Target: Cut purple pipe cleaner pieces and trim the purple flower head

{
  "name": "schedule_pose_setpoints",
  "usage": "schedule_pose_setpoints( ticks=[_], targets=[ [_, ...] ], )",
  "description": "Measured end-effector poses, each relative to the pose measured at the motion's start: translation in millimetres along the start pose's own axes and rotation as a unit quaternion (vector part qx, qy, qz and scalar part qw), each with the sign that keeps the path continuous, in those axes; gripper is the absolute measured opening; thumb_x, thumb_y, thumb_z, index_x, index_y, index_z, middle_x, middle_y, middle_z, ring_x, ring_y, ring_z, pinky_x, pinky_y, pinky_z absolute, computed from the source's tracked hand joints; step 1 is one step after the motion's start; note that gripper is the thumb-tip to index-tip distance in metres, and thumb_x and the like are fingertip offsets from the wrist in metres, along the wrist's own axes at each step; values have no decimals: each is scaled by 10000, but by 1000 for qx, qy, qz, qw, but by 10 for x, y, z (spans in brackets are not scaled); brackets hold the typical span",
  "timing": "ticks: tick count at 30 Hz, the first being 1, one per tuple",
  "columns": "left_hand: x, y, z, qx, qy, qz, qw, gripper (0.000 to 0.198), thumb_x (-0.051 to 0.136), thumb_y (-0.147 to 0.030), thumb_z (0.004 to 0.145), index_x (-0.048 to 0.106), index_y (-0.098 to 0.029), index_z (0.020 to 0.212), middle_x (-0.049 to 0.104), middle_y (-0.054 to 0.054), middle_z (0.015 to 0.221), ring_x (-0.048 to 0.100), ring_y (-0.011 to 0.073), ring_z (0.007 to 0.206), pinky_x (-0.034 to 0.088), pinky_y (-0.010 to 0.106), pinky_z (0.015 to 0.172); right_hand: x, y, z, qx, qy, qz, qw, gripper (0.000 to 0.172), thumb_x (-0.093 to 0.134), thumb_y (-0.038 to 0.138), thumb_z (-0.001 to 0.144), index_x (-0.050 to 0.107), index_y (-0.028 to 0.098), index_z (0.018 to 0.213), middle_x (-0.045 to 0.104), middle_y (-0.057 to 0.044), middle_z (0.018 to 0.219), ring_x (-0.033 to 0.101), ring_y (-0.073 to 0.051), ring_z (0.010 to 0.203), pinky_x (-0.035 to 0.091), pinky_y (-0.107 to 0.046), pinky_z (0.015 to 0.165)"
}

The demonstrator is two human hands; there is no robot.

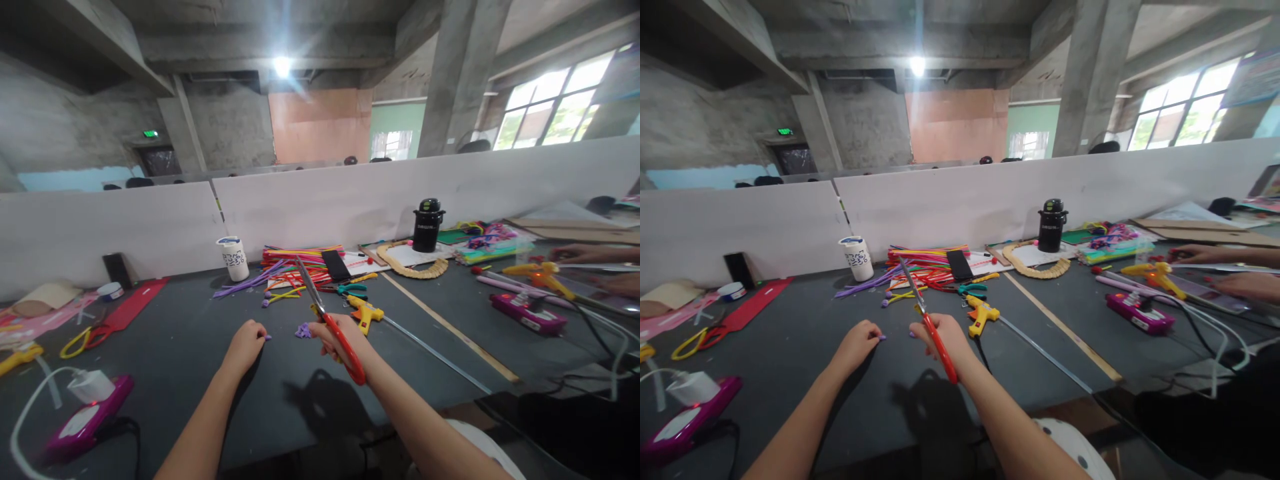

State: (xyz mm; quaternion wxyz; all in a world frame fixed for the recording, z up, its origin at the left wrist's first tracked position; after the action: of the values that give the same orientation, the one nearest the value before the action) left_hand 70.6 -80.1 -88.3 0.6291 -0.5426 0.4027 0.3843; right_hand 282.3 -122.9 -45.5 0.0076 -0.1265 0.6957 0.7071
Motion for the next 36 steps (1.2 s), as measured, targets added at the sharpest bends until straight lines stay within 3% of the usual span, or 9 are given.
schedule_pose_setpoints(
  ticks=[4,9,15,23,29,31,33,36],
  targets=[
    [45,1,0,-5,8,8,1000,310,489,-287,823,498,-169,1110,536,81,1121,559,199,913,475,408,748,33,-14,25,3,7,0,1000,196,579,328,667,493,179,573,350,106,314,362,-58,287,363,-173,385],
    [46,60,-16,-33,9,23,999,300,491,-279,822,506,-170,1101,539,81,1116,558,196,913,473,402,752,82,-3,45,12,2,2,1000,194,558,310,692,495,173,570,344,105,321,355,-51,284,359,-168,388],
    [-26,153,49,-64,-28,26,997,302,492,-280,822,505,-168,1102,539,81,1115,559,197,912,473,403,751,123,2,41,24,5,-2,1000,183,552,278,702,499,165,568,348,104,326,365,-50,289,364,-166,389],
    [108,-34,115,-17,-50,-14,999,301,492,-279,821,506,-169,1101,538,81,1117,557,198,915,472,404,754,134,-10,42,21,13,3,1000,205,585,308,692,499,163,576,343,108,323,370,-50,293,374,-168,396],
    [118,-72,119,-36,-56,-105,992,310,495,-276,821,496,-172,1114,530,81,1130,555,199,923,472,410,757,162,-31,57,23,16,12,1000,232,602,340,682,499,163,572,330,114,306,352,-48,283,384,-178,406],
    [77,-131,94,-42,-51,-157,985,273,484,-290,822,543,-142,1044,574,85,1044,570,193,871,476,382,731,159,-31,72,24,13,15,1000,228,601,330,680,494,164,565,332,115,305,348,-47,279,383,-179,404],
    [32,-231,24,-38,-33,-218,975,276,472,-334,807,610,-105,876,625,72,825,587,173,734,473,318,654,149,-16,84,21,8,20,1000,204,595,303,681,494,164,570,340,115,305,346,-47,281,383,-178,406],
    [-26,-416,-159,-9,4,-306,952,324,501,-408,743,624,-110,781,597,20,624,552,129,558,436,248,542,133,34,78,13,0,30,999,115,579,236,676,523,157,613,352,116,309,374,-53,304,382,-170,415]
  ],
)
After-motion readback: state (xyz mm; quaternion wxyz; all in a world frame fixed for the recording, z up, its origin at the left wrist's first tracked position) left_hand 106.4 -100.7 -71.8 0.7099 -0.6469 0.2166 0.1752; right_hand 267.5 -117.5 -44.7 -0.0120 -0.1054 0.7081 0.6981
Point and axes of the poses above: each hand's wrist, its own z-axis towards the middle knuckle, its own x-axis out of the palm, y = z × x, the point moved 2 cm from there along z, towards the middle knuckle
